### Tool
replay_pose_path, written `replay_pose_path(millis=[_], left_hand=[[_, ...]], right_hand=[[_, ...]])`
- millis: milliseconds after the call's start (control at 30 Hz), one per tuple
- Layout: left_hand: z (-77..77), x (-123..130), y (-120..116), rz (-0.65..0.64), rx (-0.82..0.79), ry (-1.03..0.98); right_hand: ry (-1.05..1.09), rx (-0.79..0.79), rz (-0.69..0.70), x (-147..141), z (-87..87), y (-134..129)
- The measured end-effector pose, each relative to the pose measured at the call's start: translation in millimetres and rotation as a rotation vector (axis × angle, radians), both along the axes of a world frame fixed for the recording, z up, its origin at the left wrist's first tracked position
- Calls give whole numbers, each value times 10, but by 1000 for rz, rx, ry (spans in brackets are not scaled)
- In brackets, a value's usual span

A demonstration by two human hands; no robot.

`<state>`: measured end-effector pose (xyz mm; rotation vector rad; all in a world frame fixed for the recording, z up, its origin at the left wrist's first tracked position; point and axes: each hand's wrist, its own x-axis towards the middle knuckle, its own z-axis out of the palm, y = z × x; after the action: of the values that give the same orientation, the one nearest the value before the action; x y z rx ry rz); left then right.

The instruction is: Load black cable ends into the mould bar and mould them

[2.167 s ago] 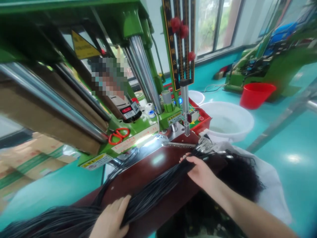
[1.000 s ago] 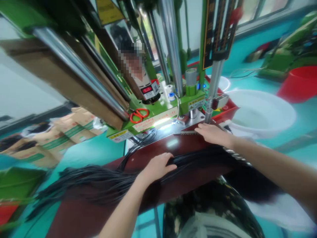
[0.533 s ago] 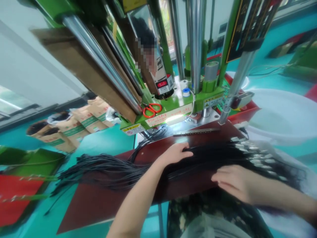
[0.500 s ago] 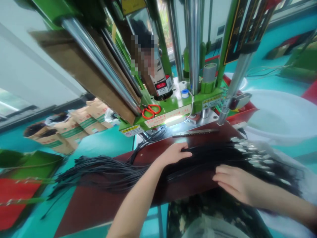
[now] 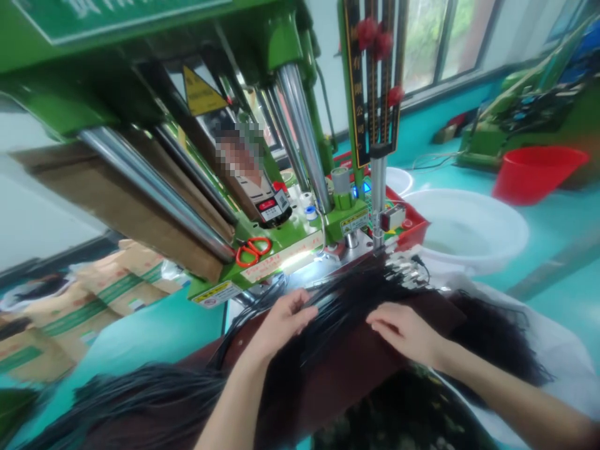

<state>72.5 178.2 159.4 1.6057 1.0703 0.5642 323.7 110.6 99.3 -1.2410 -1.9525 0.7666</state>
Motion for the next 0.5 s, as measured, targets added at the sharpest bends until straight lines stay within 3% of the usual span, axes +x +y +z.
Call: replay_pose_path(millis=[133, 200, 267, 367, 500], left_hand=[[-21, 73, -184, -14, -108, -46], [-66, 116, -340, -26, -188, -62], [-167, 150, -533, -32, -278, -72], [-390, 173, -825, -44, -395, -106], [-594, 210, -1078, -101, -456, -182]], right_hand=[[806, -424, 82, -211, 127, -5], [1179, -488, 148, -300, 173, 64], [1395, -496, 177, -339, 211, 140], [1392, -498, 141, -341, 254, 168], [1043, -576, 133, -405, 274, -13]])
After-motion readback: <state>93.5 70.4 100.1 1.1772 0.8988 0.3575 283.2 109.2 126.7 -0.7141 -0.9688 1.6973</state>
